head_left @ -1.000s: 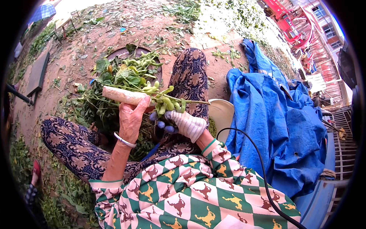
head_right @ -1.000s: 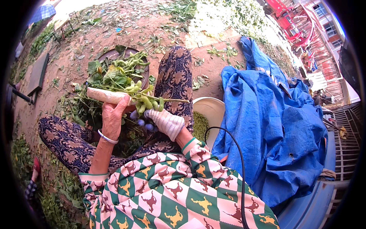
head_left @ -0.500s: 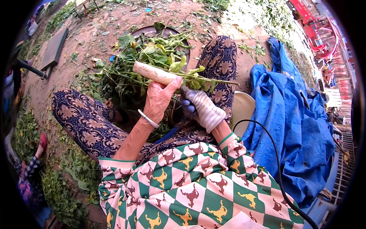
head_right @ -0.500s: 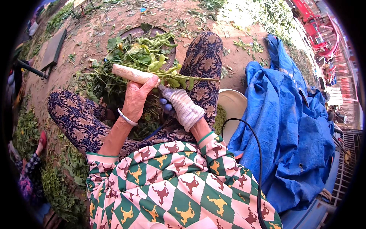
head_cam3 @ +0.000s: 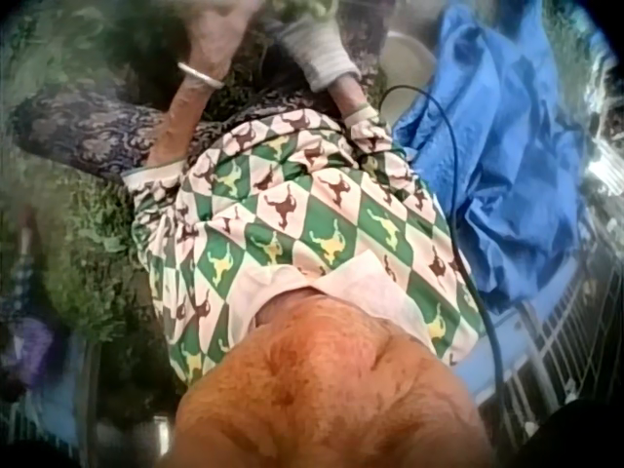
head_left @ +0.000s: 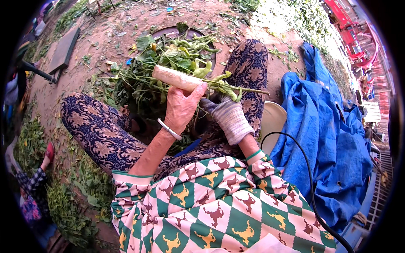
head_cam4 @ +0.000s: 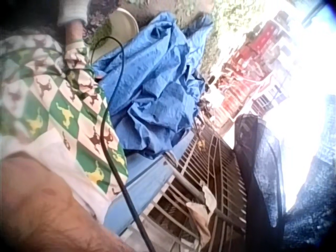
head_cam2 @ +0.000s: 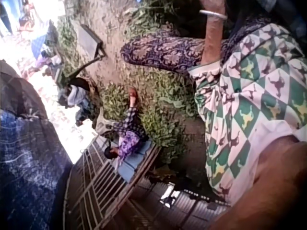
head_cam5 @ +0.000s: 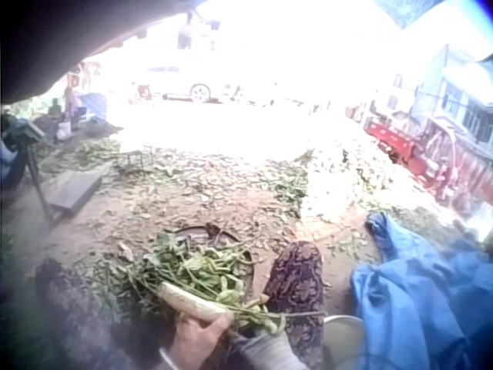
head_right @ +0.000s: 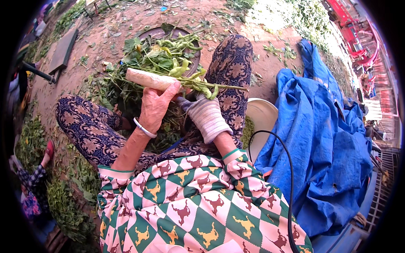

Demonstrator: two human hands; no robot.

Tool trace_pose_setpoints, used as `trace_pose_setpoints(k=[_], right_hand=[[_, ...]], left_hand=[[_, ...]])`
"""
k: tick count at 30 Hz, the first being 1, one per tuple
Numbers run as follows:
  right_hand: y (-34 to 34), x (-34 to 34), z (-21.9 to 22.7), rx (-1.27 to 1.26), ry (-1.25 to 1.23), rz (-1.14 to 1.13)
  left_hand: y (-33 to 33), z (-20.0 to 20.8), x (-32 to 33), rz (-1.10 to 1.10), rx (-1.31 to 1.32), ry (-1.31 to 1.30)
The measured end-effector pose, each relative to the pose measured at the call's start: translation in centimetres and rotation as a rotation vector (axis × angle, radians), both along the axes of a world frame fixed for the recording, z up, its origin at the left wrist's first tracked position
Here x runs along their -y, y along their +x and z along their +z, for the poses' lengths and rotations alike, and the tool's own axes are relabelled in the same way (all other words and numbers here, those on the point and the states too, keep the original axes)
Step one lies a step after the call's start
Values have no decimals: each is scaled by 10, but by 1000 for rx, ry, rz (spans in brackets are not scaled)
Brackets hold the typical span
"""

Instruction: The person sits on the ground and uses a knife to trim the stems and leaves off of green vegetables, likely okra, placing the trimmed pieces into a bowl.

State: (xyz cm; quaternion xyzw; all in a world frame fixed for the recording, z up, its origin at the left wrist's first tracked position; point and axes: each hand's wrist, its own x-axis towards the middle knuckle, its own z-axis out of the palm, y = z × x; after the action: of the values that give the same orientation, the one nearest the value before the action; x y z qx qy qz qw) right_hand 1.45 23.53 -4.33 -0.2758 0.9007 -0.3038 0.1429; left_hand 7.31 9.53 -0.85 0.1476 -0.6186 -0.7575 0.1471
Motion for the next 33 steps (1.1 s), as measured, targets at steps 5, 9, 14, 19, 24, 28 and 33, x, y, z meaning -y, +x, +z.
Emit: trace_pose_setpoints(k=[5,9,14,19,24,28,33], right_hand=[[6,10,17,192,36,-62],[10,5,1,-65,-65,14],[13,10,52,715,-230,-226],[8,3,22,224,-251,47],[13,0,38,716,-426,-204],[12,-7,45,1025,-792,-103],[7,-7,36,1149,-766,-156]], left_hand=[[0,-9,-4,52,-14,-189],[4,9,-7,65,-14,-379],[1,3,-2,28,-40,-438],[0,3,1,-27,-2,-223],[2,3,9,-54,-7,-255],[1,4,17,-126,-44,95],[1,3,14,-94,-20,-48]])
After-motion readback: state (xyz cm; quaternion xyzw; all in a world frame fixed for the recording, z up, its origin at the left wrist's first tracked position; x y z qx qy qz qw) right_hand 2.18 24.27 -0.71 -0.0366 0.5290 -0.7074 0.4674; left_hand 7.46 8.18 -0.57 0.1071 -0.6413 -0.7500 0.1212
